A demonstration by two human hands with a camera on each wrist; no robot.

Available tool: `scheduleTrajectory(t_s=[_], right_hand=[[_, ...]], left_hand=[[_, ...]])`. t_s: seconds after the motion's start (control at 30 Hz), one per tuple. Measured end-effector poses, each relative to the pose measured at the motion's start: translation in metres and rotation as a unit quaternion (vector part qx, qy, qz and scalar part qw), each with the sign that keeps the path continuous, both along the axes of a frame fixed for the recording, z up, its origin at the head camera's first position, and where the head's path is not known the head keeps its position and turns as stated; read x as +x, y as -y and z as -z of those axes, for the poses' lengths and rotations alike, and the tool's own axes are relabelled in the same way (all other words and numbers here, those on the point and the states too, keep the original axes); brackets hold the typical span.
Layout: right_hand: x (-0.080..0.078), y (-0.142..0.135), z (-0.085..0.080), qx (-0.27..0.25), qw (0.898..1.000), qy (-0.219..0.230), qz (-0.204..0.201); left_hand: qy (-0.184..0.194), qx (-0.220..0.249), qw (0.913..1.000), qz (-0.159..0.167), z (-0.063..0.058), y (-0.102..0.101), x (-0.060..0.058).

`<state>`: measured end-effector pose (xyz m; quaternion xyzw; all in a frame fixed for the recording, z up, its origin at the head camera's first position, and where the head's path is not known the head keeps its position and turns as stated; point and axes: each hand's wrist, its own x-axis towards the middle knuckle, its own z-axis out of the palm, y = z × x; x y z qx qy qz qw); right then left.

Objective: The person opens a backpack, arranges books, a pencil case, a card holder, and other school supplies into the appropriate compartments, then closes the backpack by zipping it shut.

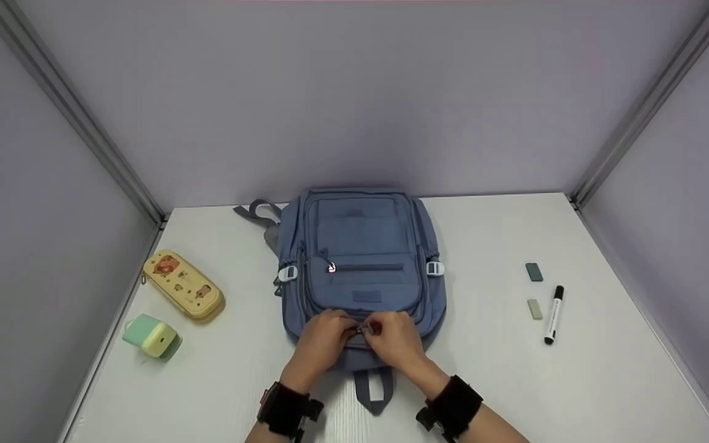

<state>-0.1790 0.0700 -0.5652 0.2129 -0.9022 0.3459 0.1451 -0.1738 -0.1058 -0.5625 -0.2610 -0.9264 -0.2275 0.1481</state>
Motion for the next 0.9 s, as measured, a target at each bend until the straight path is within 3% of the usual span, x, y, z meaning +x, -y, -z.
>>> scheduleTrajectory(t_s=[0.2,0.4,0.6,0.9], right_hand=[[0.003,-0.005,0.002,0.017,1.000,-0.023,-0.001],[0.005,-0.019,0.004,0.033,0.998,-0.048,0.007],[0.006,-0.035,0.008,0.061,0.993,-0.101,0.014],[-0.001,-0.062,0.010,0.081,0.989,-0.108,0.064]], left_hand=[[-0.022,0.007,0.9995,-0.020,0.005,0.001,-0.001],[-0.015,0.014,0.9997,-0.016,0.006,0.005,-0.001],[-0.010,0.011,0.9999,-0.009,0.005,0.006,0.000],[-0.031,0.001,0.9995,0.002,0.003,0.006,0.003]])
